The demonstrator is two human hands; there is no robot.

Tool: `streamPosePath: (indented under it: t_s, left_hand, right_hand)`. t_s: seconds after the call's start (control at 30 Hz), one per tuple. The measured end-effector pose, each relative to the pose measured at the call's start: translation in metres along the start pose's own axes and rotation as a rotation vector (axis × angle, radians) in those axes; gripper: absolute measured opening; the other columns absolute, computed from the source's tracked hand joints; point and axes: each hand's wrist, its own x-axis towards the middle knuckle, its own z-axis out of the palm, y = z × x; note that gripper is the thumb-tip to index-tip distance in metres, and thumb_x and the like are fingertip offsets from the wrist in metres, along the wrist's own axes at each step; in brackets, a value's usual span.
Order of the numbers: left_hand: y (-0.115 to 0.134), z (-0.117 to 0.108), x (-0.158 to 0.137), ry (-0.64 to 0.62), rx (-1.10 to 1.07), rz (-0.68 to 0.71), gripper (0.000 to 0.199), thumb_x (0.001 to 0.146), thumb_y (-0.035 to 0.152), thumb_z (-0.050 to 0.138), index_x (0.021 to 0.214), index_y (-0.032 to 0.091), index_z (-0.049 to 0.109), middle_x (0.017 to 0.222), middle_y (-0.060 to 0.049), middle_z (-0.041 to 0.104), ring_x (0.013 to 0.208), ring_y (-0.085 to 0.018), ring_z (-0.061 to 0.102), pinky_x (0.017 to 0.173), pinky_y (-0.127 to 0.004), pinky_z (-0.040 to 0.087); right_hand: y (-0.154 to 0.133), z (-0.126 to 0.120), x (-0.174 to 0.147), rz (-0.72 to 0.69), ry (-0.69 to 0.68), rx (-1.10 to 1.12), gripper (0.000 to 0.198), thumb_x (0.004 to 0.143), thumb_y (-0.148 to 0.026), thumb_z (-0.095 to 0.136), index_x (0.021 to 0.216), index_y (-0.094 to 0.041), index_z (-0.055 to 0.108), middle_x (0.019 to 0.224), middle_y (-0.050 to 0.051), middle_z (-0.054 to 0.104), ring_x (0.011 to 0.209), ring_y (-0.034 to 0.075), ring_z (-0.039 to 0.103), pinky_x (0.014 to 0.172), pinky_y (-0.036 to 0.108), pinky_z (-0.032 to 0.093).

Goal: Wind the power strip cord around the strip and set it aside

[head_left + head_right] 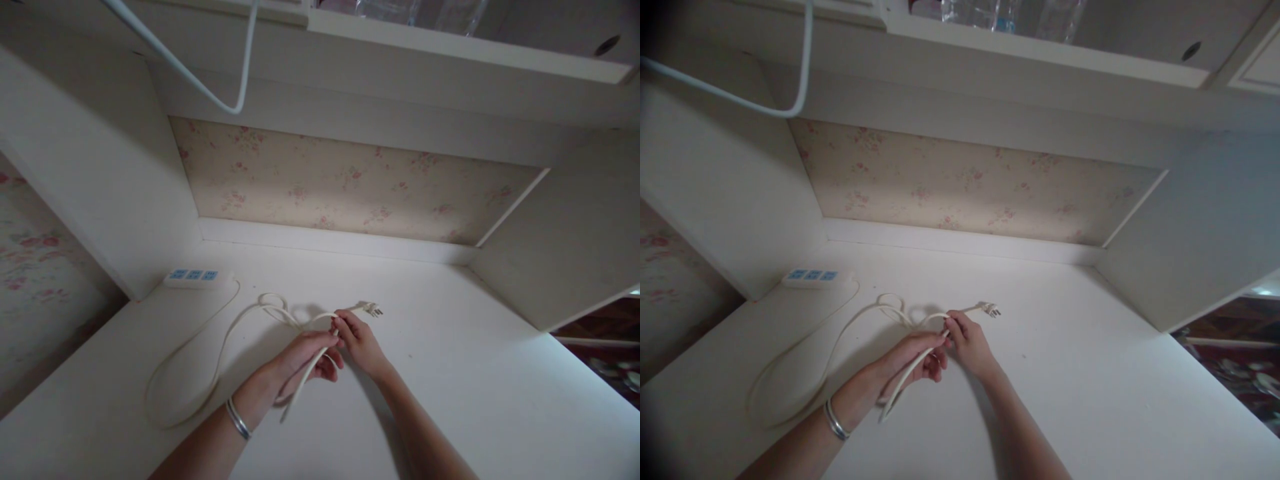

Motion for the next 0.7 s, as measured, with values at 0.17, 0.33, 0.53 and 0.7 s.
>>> streamPosePath:
  t_s: [0.17, 0.33, 0.53, 0.7]
  left_hand:
    - [0.008, -0.001, -0.006, -0.085, 0.130, 0.051, 0.022, 0.079, 0.032, 0.062, 0.084, 0.011, 0.061, 0.067, -0.003, 0.061, 0.051, -0.009, 0.054, 0.055, -0.024, 0.042]
    - [0.025, -0.009, -0.014, -0.110, 0.079, 0.083, 0.023, 0.081, 0.030, 0.062, 0.097, 0.013, 0.060, 0.058, 0.008, 0.044, 0.034, 0.000, 0.026, 0.041, -0.019, 0.031]
    - [0.044, -0.027, -0.029, -0.183, 0.127, 0.122, 0.023, 0.081, 0.029, 0.065, 0.097, 0.012, 0.063, 0.054, 0.008, 0.035, 0.038, -0.001, 0.025, 0.040, -0.019, 0.023]
    - [0.045, -0.038, -0.038, -0.263, 0.128, 0.197, 0.026, 0.079, 0.034, 0.069, 0.093, 0.013, 0.066, 0.051, 0.008, 0.031, 0.041, -0.002, 0.024, 0.042, -0.020, 0.021]
  right_hand:
    - [0.014, -0.012, 0.007, 0.069, 0.242, -0.083, 0.034, 0.088, -0.050, 0.045, 0.092, -0.022, 0.063, 0.088, 0.006, 0.066, 0.060, 0.016, 0.061, 0.058, 0.029, 0.049]
    - [0.038, -0.042, 0.012, 0.127, 0.523, -0.270, 0.038, 0.081, -0.052, 0.052, 0.082, -0.018, 0.069, 0.107, 0.013, 0.061, 0.050, 0.011, 0.056, 0.056, 0.030, 0.048]
    - [0.058, -0.058, 0.014, 0.237, 0.541, -0.337, 0.035, 0.078, -0.049, 0.054, 0.074, -0.019, 0.070, 0.091, 0.010, 0.067, 0.048, 0.013, 0.055, 0.055, 0.030, 0.045]
    - [0.061, -0.055, 0.015, 0.215, 0.558, -0.431, 0.028, 0.075, -0.042, 0.055, 0.072, -0.020, 0.072, 0.081, 0.009, 0.068, 0.072, 0.022, 0.063, 0.066, 0.031, 0.043]
